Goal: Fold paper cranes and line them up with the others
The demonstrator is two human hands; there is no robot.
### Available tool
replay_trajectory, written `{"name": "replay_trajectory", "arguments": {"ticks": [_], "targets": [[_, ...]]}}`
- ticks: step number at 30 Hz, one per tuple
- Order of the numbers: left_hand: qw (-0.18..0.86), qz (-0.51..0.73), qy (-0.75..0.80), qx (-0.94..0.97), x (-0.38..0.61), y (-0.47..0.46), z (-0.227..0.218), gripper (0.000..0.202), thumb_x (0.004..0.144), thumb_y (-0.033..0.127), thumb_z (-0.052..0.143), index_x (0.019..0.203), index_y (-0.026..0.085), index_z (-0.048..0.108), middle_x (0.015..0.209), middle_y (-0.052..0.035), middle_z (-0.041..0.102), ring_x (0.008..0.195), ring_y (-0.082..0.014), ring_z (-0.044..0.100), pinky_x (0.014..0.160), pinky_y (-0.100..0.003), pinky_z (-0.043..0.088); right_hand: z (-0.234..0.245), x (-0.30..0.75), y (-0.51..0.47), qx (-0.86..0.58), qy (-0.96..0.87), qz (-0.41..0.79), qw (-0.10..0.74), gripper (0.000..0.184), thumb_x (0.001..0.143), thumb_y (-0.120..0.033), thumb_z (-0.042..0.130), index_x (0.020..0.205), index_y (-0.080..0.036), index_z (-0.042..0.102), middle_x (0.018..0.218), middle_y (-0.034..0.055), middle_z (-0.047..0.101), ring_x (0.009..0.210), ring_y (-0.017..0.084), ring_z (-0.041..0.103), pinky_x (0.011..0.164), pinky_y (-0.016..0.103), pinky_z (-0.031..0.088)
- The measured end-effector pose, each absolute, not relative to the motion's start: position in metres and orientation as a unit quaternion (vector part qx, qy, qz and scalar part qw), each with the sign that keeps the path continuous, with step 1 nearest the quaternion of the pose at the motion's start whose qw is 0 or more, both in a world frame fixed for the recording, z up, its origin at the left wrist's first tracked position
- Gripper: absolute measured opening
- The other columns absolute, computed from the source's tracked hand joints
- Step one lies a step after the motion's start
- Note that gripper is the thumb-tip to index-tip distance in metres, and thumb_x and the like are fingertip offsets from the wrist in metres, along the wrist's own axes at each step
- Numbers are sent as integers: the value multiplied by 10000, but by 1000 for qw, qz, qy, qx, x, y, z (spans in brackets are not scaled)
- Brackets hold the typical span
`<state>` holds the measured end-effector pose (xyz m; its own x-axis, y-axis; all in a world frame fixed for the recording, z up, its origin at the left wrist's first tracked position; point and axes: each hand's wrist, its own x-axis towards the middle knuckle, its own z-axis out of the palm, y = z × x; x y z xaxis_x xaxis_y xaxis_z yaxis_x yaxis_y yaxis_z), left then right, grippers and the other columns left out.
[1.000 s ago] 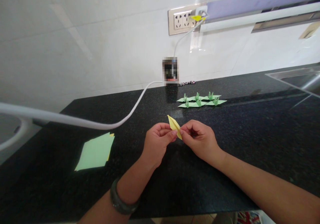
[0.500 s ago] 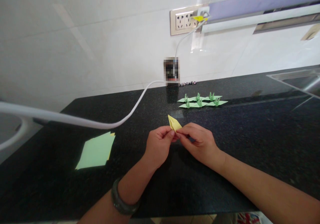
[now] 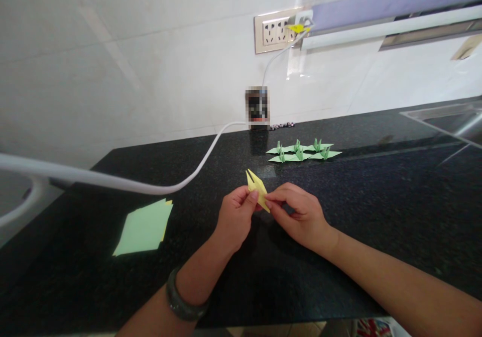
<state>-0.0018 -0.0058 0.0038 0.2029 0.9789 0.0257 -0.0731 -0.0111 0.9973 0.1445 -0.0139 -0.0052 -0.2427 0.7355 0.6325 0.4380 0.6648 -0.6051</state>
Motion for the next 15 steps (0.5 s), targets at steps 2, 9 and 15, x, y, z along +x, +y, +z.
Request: {"name": "replay_trajectory", "arguments": {"ticks": [2, 9, 15], "targets": [[565, 468, 420, 535, -2, -5, 3, 211, 772, 327, 487, 808, 160, 612, 725, -14, 610, 644, -107, 546, 652, -231, 437, -5, 144, -14, -425, -737, 165, 499, 137, 747, -188, 536, 882, -188, 555, 693, 11, 522, 622, 113, 516, 545, 235, 447], [551, 451, 413, 567, -1, -6, 4, 231, 794, 326, 443, 830, 168, 607, 793, -23, 613, 706, -128, 560, 662, -238, 454, -5, 141, -17, -448, -714, 227, 488, 90, 730, -212, 560, 808, -180, 531, 714, 12, 539, 591, 101, 523, 526, 221, 446], [507, 427, 432, 612, -4, -5, 0, 262, 807, 336, 414, 834, 156, 603, 761, -19, 601, 680, -127, 542, 648, -246, 449, -7, 139, -16, -459, -684, 258, 505, 91, 741, -238, 556, 804, -180, 525, 674, 4, 550, 563, 96, 525, 504, 208, 446]]}}
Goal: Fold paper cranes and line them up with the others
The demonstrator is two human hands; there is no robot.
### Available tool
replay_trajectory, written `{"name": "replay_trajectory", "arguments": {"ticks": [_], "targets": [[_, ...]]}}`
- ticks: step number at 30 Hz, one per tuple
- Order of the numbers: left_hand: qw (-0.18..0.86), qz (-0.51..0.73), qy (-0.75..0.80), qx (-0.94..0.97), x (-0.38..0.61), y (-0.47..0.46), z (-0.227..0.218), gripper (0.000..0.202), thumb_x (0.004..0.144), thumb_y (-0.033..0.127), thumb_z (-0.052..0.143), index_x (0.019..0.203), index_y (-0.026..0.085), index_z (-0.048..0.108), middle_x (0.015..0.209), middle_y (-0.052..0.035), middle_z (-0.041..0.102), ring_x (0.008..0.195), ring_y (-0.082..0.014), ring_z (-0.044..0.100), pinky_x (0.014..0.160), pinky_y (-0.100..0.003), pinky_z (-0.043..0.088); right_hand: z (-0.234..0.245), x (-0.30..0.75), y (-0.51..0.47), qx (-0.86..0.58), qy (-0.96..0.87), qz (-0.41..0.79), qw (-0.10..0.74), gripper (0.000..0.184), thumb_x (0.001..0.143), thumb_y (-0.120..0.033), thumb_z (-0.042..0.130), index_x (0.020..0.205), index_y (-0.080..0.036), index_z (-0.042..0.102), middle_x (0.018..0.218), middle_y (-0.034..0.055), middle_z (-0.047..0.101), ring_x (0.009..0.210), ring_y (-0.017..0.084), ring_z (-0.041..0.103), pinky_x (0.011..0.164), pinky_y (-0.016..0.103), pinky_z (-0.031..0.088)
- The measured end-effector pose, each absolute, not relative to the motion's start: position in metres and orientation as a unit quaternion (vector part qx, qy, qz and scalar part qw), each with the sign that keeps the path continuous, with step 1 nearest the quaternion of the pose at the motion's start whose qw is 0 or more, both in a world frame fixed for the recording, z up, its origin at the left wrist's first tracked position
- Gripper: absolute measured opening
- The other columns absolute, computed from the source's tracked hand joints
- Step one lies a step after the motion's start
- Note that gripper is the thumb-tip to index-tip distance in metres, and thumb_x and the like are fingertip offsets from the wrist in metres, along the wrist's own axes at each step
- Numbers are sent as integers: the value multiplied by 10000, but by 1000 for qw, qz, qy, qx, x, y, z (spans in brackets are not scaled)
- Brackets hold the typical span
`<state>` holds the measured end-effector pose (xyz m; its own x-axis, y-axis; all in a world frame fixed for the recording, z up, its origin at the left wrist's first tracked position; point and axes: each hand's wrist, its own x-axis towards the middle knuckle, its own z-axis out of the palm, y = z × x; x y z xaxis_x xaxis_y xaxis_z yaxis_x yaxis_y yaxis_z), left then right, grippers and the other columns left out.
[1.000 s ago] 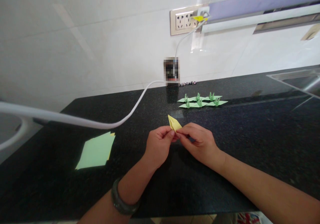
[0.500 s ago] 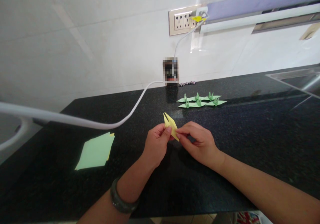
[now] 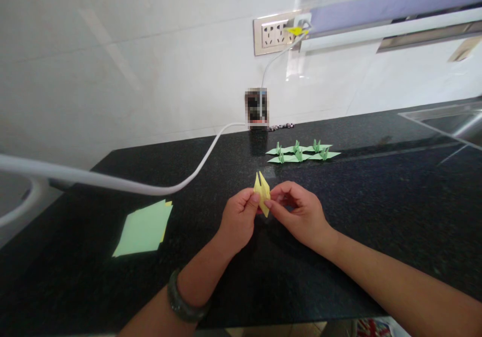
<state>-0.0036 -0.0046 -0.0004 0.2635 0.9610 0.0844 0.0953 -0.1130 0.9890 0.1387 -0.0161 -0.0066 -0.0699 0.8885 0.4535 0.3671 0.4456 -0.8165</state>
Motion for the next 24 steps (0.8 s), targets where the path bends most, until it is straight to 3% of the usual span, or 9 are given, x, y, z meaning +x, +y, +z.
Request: {"name": "replay_trajectory", "arguments": {"ticks": [7, 10, 13, 16, 19, 24], "targets": [[486, 416, 438, 632, -4, -5, 0, 258, 816, 339, 396, 819, 165, 587, 735, -11, 565, 661, -118, 513, 627, -234, 438, 0, 140, -16, -433, -709, 203, 519, 54, 737, -185, 546, 692, -181, 576, 674, 14, 563, 623, 113, 524, 554, 236, 428], [474, 415, 440, 640, -2, -6, 1, 263, 817, 340, 390, 800, 164, 584, 709, -9, 552, 653, -119, 509, 625, -234, 436, -3, 137, -17, -442, -658, 274, 545, 31, 719, -196, 570, 747, -185, 563, 673, 4, 560, 584, 101, 522, 531, 225, 439], [462, 418, 444, 644, -1, -6, 2, 267, 817, 337, 385, 778, 157, 579, 695, -10, 546, 638, -121, 509, 612, -236, 436, -6, 134, -15, -435, -567, 403, 571, 208, 685, -213, 606, 876, -180, 533, 669, -5, 568, 564, 97, 538, 516, 220, 459], [446, 413, 454, 652, -1, -7, 3, 271, 817, 338, 382, 748, 153, 566, 678, -8, 534, 626, -121, 504, 592, -232, 428, -5, 133, -13, -434, -547, 469, 542, 144, 677, -237, 609, 785, -150, 573, 592, -7, 571, 509, 91, 524, 486, 214, 442], [417, 400, 468, 668, -2, -7, 3, 283, 821, 341, 373, 728, 152, 561, 655, -6, 524, 615, -121, 501, 571, -229, 411, -2, 135, -13, -454, -571, 448, 517, 110, 686, -245, 597, 684, -136, 595, 581, 4, 573, 500, 87, 504, 473, 207, 413], [395, 396, 493, 667, -3, -6, -2, 274, 800, 365, 412, 734, 154, 574, 627, -2, 539, 595, -119, 510, 558, -228, 397, -2, 136, -13, -471, -584, 418, 512, 121, 713, -244, 568, 668, -135, 591, 555, -7, 546, 490, 84, 486, 468, 201, 392]]}}
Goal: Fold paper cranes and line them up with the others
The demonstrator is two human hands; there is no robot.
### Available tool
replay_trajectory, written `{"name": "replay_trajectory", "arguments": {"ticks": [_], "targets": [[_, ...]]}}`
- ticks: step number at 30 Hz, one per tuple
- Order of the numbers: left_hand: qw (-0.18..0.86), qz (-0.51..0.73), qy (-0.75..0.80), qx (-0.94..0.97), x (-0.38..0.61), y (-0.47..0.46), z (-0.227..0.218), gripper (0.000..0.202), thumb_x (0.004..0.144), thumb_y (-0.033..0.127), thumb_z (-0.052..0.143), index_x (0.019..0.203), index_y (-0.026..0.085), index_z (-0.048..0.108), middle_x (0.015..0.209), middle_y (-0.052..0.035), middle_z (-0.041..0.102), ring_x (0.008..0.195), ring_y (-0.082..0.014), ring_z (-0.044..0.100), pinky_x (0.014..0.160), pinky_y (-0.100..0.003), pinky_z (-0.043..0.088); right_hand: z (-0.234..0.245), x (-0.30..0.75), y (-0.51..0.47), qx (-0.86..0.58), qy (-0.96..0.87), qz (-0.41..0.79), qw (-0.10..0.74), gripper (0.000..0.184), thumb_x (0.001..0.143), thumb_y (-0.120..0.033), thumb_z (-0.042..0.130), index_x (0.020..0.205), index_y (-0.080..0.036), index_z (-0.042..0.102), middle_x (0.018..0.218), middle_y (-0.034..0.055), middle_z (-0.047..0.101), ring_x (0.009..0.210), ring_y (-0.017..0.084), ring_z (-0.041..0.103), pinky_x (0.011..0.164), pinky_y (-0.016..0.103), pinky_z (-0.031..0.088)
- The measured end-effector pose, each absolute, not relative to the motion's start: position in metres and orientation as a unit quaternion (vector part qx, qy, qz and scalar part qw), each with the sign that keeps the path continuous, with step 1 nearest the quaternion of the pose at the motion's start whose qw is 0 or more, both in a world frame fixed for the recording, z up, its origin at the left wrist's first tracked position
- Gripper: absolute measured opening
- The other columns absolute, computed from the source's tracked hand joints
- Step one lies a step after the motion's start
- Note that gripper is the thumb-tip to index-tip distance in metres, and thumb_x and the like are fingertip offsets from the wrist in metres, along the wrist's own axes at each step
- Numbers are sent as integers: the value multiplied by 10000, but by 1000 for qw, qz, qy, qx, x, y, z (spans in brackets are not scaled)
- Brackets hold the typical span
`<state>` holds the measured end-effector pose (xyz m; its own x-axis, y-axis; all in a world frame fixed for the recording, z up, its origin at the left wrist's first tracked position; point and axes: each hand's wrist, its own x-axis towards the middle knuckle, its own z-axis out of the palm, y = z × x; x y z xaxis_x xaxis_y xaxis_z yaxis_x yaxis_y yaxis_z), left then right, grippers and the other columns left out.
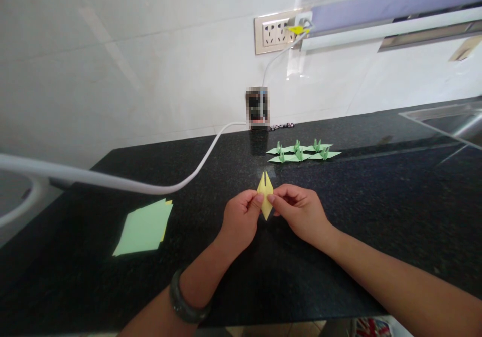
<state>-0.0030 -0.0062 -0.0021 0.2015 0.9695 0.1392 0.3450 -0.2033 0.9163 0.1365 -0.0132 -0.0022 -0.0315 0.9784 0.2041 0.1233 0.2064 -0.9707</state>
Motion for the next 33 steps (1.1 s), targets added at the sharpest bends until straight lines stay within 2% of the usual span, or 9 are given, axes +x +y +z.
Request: {"name": "replay_trajectory", "arguments": {"ticks": [5, 10, 17, 26, 29, 33], "targets": [[431, 432, 496, 618, -3, -5, -6, 250, 736, 386, 515, 747, 143, 572, 652, -13, 585, 587, -119, 527, 548, -224, 406, -5, 138, -12, -483, -602, 380, 509, 130, 717, -250, 561, 654, -139, 586, 558, -8, 544, 488, 84, 480, 468, 200, 383], [408, 427, 505, 630, -3, -5, -4, 256, 739, 381, 513, 717, 138, 590, 636, -17, 582, 583, -119, 516, 544, -222, 395, -5, 139, -10, -488, -633, 349, 490, 151, 709, -255, 570, 609, -142, 576, 554, -7, 532, 515, 91, 473, 487, 205, 374], [424, 406, 475, 656, -4, -5, -2, 238, 765, 355, 481, 716, 147, 585, 622, 3, 553, 569, -100, 477, 534, -209, 378, -6, 140, -9, -453, -601, 443, 487, 177, 746, -314, 536, 703, -147, 574, 563, -15, 532, 488, 81, 471, 469, 201, 386], [607, 400, 422, 542, 1, -6, 1, 203, 691, 338, 582, 724, 139, 609, 629, -8, 594, 580, -109, 531, 574, -230, 414, -1, 142, -7, -448, -550, 479, 518, 223, 710, -353, 583, 628, -146, 573, 502, -16, 534, 432, 75, 470, 415, 196, 377], [607, 380, 423, 555, 2, -7, 4, 221, 708, 336, 561, 672, 130, 632, 613, -18, 602, 567, -104, 523, 569, -222, 407, -3, 142, -6, -430, -535, 507, 521, 226, 706, -361, 587, 641, -146, 568, 530, -3, 567, 461, 91, 520, 437, 206, 410], [576, 366, 438, 585, 1, -7, 3, 245, 735, 351, 521, 710, 142, 647, 631, -23, 609, 584, -118, 534, 588, -238, 427, -6, 141, -3, -402, -538, 543, 505, 182, 673, -320, 627, 710, -151, 571, 583, -18, 573, 464, 74, 508, 432, 191, 400]]}}
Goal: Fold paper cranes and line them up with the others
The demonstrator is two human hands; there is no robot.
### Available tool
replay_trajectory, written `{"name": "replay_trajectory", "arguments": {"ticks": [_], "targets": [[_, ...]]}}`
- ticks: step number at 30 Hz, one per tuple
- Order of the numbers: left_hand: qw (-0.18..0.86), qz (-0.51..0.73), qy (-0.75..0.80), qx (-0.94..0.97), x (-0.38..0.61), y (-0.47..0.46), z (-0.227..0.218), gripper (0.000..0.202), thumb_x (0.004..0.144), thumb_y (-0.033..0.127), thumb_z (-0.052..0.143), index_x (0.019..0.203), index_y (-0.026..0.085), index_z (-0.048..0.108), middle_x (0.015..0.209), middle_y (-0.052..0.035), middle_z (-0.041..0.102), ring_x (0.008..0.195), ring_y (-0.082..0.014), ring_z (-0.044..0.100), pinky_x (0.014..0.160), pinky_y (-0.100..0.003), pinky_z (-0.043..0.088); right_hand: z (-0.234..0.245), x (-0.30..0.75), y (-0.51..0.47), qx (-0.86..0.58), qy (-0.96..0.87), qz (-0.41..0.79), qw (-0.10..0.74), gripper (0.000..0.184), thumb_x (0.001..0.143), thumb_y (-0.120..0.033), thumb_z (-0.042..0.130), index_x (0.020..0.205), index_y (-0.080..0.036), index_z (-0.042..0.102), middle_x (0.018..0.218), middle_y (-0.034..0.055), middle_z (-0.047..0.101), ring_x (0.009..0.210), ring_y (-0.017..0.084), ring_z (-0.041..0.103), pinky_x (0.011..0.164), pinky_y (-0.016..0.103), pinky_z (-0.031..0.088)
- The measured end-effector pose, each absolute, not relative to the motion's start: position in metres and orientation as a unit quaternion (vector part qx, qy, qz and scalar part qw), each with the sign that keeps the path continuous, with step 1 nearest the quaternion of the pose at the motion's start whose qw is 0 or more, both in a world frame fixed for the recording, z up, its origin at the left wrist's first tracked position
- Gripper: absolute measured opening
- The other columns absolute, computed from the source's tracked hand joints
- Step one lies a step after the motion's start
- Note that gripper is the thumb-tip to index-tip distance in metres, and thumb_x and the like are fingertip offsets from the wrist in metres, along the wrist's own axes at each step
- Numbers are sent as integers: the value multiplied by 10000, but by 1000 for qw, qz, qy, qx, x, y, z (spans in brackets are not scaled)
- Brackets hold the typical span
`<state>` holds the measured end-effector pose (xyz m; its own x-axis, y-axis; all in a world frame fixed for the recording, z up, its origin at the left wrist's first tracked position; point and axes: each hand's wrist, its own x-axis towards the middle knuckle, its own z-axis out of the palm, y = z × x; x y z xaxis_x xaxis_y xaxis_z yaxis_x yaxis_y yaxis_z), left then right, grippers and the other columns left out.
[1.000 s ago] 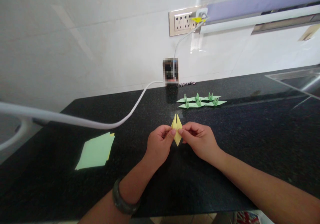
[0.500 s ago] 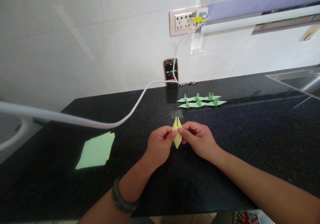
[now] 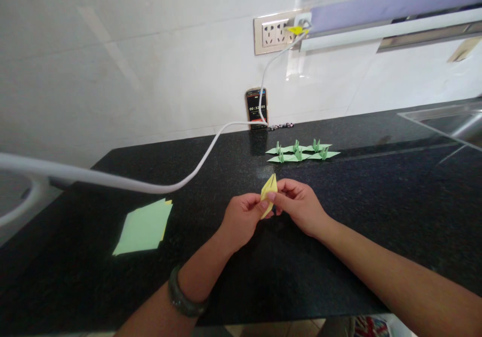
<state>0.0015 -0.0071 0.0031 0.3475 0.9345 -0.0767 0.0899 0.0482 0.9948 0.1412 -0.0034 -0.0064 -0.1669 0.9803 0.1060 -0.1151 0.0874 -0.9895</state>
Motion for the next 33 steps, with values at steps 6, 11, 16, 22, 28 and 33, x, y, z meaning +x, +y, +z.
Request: {"name": "replay_trajectory", "arguments": {"ticks": [6, 11, 16, 22, 28, 33], "targets": [[550, 332, 412, 646, -1, -6, -3, 212, 753, 310, 493, 771, 145, 626, 681, -23, 582, 643, -127, 531, 618, -249, 439, -5, 146, -3, -402, -574, 525, 483, 175, 674, -303, 630, 663, -130, 599, 579, -17, 528, 484, 66, 457, 423, 185, 356], [495, 327, 457, 663, -5, -2, -5, 186, 723, 311, 527, 670, 140, 578, 559, 11, 526, 509, -89, 452, 498, -204, 351, -7, 148, 0, -409, -519, 541, 520, 224, 672, -328, 636, 600, -122, 585, 567, -12, 512, 449, 52, 399, 390, 186, 295], [492, 351, 473, 642, -7, 1, -4, 218, 714, 333, 536, 624, 136, 559, 543, 5, 538, 481, -82, 441, 476, -204, 326, -11, 148, 6, -392, -422, 610, 544, 211, 630, -316, 676, 667, -124, 599, 548, -23, 509, 404, 40, 379, 384, 186, 308], [523, 442, 485, 544, -8, 4, -3, 188, 685, 311, 581, 672, 125, 556, 537, 10, 542, 512, -87, 488, 528, -216, 387, -11, 151, 10, -410, -407, 611, 541, 234, 606, -325, 691, 691, -123, 610, 481, -26, 522, 396, 56, 426, 404, 190, 332], [537, 537, 456, 464, -11, 8, -3, 188, 698, 320, 581, 701, 138, 535, 572, 32, 520, 534, -65, 487, 565, -211, 419, -10, 152, 5, -457, -528, 525, 487, 211, 637, -316, 653, 593, -126, 572, 444, -41, 488, 404, 51, 407, 403, 181, 293], [584, 549, 415, 430, -9, 7, -1, 207, 685, 339, 597, 693, 140, 541, 612, 34, 531, 551, -64, 500, 569, -213, 428, -11, 145, -3, -420, -623, 560, 349, 219, 624, -300, 647, 536, -131, 539, 447, -57, 447, 390, 34, 351, 362, 160, 237]]}}
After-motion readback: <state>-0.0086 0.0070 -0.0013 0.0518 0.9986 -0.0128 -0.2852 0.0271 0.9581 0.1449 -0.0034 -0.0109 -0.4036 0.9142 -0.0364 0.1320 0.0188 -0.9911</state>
